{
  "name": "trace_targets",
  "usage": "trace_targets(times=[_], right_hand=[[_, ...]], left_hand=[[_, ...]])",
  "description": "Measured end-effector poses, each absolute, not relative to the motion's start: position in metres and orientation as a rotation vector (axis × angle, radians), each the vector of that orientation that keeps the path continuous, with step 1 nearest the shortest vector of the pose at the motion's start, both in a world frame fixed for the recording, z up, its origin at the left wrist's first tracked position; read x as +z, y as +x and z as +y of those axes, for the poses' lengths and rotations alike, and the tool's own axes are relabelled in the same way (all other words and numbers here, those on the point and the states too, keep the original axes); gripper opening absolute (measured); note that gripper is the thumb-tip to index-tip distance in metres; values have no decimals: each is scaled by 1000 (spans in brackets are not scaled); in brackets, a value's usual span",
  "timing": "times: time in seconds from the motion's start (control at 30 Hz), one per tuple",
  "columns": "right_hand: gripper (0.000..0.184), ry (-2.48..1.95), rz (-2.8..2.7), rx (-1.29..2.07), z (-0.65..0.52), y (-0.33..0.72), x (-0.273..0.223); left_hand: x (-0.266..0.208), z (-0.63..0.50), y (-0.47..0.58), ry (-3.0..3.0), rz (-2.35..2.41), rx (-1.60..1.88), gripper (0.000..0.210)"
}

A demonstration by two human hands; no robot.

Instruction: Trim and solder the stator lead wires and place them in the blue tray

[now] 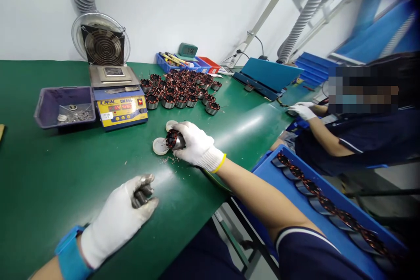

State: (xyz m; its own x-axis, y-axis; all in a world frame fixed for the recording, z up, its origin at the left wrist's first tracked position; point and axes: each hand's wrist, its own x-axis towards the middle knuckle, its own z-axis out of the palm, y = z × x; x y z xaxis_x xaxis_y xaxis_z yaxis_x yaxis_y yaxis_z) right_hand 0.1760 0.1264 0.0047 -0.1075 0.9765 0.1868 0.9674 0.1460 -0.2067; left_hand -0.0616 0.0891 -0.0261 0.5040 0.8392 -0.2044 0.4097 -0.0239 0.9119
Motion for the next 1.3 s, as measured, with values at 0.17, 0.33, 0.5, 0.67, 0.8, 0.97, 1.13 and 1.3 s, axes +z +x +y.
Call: trace_targets(times=[0.17, 0.33, 0.5, 0.67, 0.8, 0.97, 1.13, 1.3], right_hand=[[66, -1944, -2370, -90, 126, 167, 22], [62, -1980, -2536, -179, 131, 162, 34], [61, -1946, -2618, -200, 134, 159, 39], [61, -2004, -2307, -146, 126, 163, 40], [70, -2060, -2038, -114, 122, 174, 48], [44, -2002, -2475, -367, 129, 167, 61], [29, -1988, -2599, -520, 138, 140, 47], [26, -1659, -2905, -618, 146, 127, 36]], left_hand=[[-26, 89, -63, 1696, 1081, 452, 50], [-30, 90, -65, 1782, 1064, 416, 44], [-32, 91, -66, 1847, 1054, 389, 40], [-32, 91, -66, 1887, 1048, 388, 38], [-32, 91, -66, 1937, 1045, 390, 34], [-34, 90, -68, 1926, 1052, 405, 36], [-38, 91, -69, 1921, 1020, 438, 36], [-41, 93, -69, 1931, 1036, 451, 34]])
